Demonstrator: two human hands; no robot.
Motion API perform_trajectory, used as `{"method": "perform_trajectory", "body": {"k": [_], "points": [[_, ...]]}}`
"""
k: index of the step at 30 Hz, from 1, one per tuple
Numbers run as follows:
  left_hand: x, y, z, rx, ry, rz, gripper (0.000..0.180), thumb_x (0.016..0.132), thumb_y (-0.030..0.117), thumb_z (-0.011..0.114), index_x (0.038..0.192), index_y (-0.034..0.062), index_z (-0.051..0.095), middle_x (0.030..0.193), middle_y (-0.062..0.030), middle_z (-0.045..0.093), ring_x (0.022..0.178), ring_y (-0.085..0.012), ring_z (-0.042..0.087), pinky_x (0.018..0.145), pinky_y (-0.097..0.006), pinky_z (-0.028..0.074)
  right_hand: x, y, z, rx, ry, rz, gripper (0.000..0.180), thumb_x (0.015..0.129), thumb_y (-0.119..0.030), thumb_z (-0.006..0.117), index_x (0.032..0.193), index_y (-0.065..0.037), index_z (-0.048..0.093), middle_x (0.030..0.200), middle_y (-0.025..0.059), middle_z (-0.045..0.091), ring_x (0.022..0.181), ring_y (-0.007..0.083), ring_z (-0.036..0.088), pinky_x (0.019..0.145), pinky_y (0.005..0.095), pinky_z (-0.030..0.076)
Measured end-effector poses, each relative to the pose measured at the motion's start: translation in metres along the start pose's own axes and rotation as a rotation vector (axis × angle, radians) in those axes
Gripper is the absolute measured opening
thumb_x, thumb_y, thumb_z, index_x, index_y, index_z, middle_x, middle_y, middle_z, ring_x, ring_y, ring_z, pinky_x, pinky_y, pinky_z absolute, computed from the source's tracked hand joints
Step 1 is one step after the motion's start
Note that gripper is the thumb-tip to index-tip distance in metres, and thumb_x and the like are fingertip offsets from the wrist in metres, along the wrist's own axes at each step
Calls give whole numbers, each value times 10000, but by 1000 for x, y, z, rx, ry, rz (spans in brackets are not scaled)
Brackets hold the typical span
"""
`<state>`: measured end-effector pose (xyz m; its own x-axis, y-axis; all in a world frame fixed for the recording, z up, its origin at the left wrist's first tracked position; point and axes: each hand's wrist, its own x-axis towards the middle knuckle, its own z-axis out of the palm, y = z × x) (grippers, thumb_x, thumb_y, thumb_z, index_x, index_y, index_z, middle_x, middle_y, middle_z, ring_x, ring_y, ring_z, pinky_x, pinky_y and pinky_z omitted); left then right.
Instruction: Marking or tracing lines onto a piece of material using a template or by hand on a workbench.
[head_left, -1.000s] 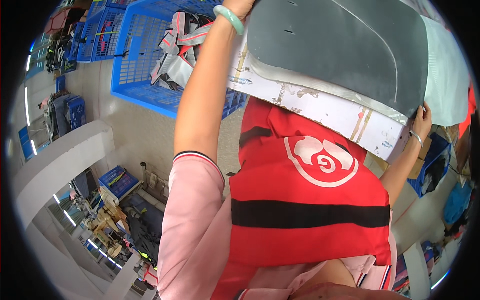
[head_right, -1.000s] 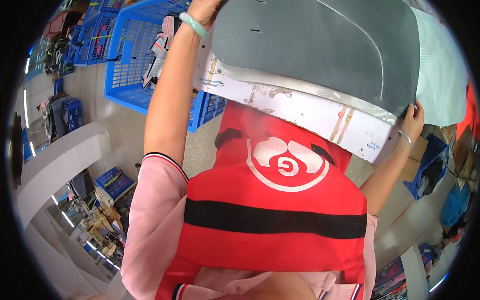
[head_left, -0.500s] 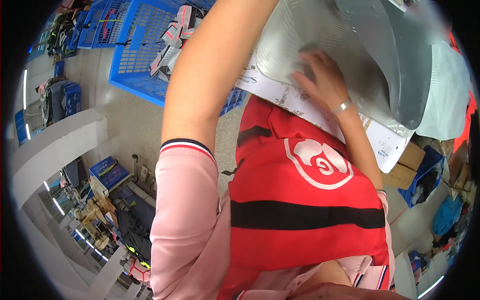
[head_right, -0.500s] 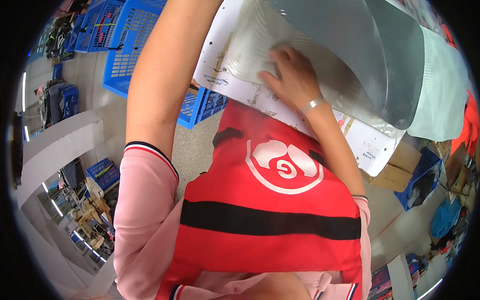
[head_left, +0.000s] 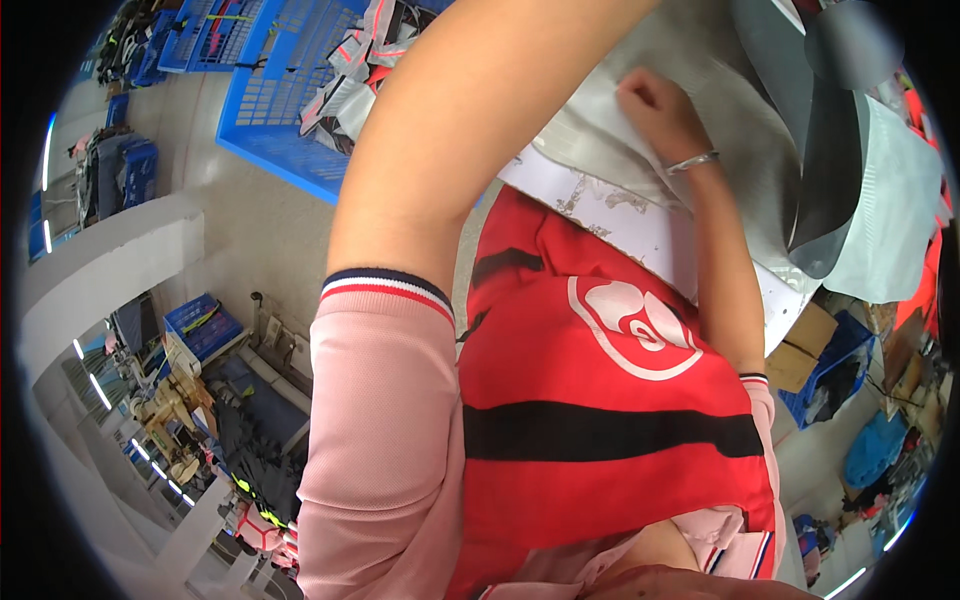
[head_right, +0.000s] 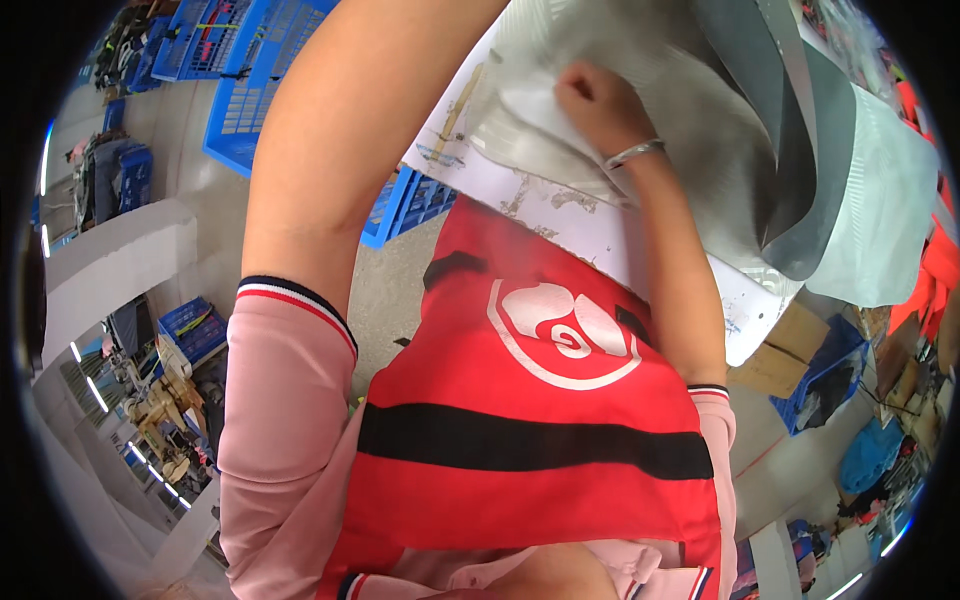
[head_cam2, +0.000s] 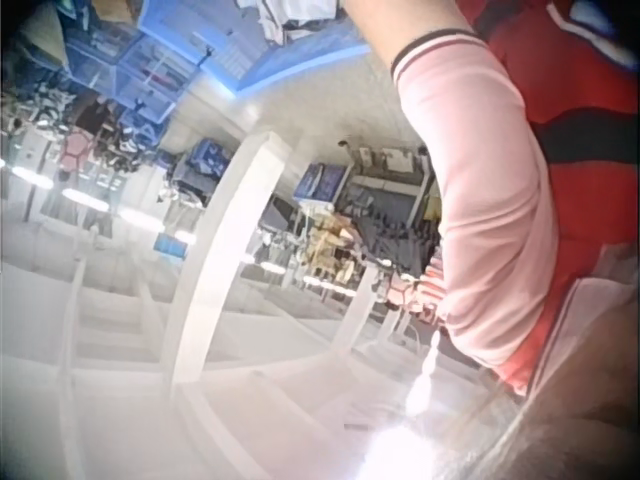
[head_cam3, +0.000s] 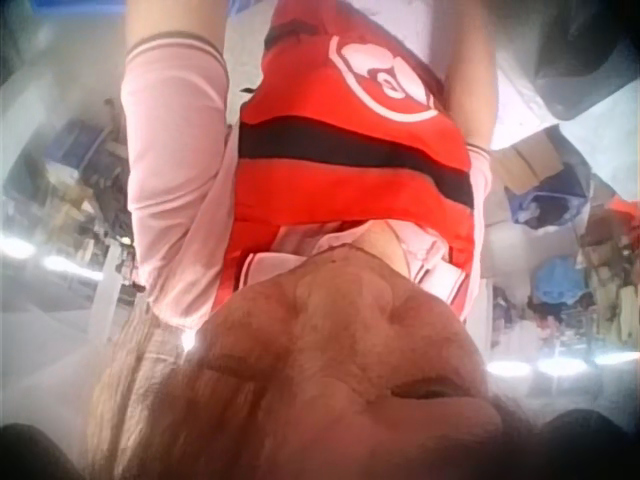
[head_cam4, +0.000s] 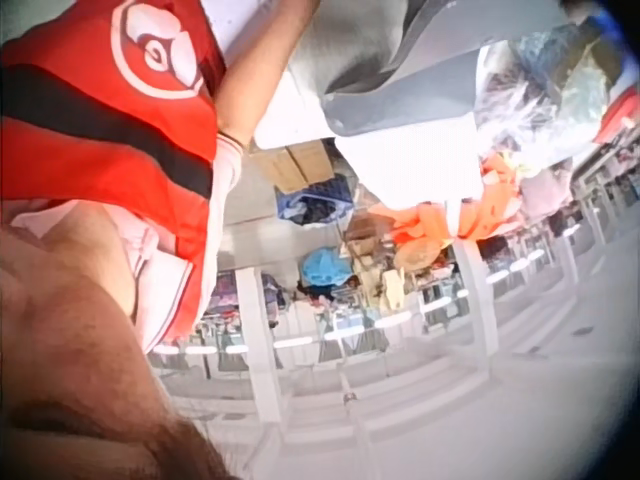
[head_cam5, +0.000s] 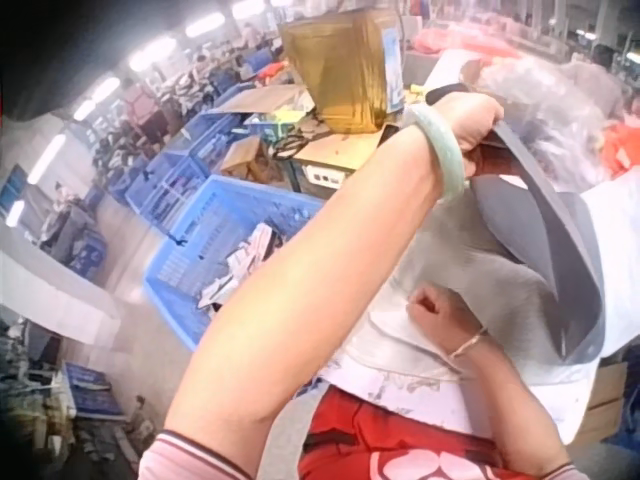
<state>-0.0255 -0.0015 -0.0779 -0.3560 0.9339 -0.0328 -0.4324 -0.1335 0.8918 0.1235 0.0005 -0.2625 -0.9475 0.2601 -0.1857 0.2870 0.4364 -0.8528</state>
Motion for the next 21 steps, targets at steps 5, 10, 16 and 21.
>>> {"method": "perform_trajectory", "body": {"k": [5, 10, 16, 21], "points": [[-7, -1, 1, -68, -69, 28, 113, 880, 109, 535, 897, 12, 590, 770, -81, 617, 689, -187, 629, 639, -301, 521, -19, 52, -47, 722, 315, 161, 314, 821, -137, 690, 1095, -5, 615, 976, 52, 636, 876, 95, 576, 773, 242, 479], [-72, -5, -53, -332, 16, 63, 340, 959, 158, 471, 1226, -26, 571, 1232, -156, 595, 1127, -250, 574, 951, -339, 468, -74, 53, -148, -348, 985, -116, 300, 859, -169, 647, 1117, -21, 610, 1013, 86, 635, 885, 146, 591, 779, 274, 477], [-110, -75, -90, -344, 289, 159, 486, 982, 369, 360, 1308, 44, 516, 1300, -125, 552, 1143, -259, 557, 967, -383, 445, -123, 122, -236, -304, 1070, 71, 284, 883, -223, 602, 1100, -41, 621, 1001, 108, 648, 868, 210, 614, 794, 324, 484], [-137, -125, -120, -274, 308, 3, 444, 988, 310, 392, 1319, 29, 484, 1281, -128, 554, 1138, -253, 557, 955, -384, 456, -134, 187, -342, -352, 1158, 260, 251, 876, -237, 579, 1051, -67, 642, 925, 133, 644, 809, 267, 638, 773, 367, 497]]}}
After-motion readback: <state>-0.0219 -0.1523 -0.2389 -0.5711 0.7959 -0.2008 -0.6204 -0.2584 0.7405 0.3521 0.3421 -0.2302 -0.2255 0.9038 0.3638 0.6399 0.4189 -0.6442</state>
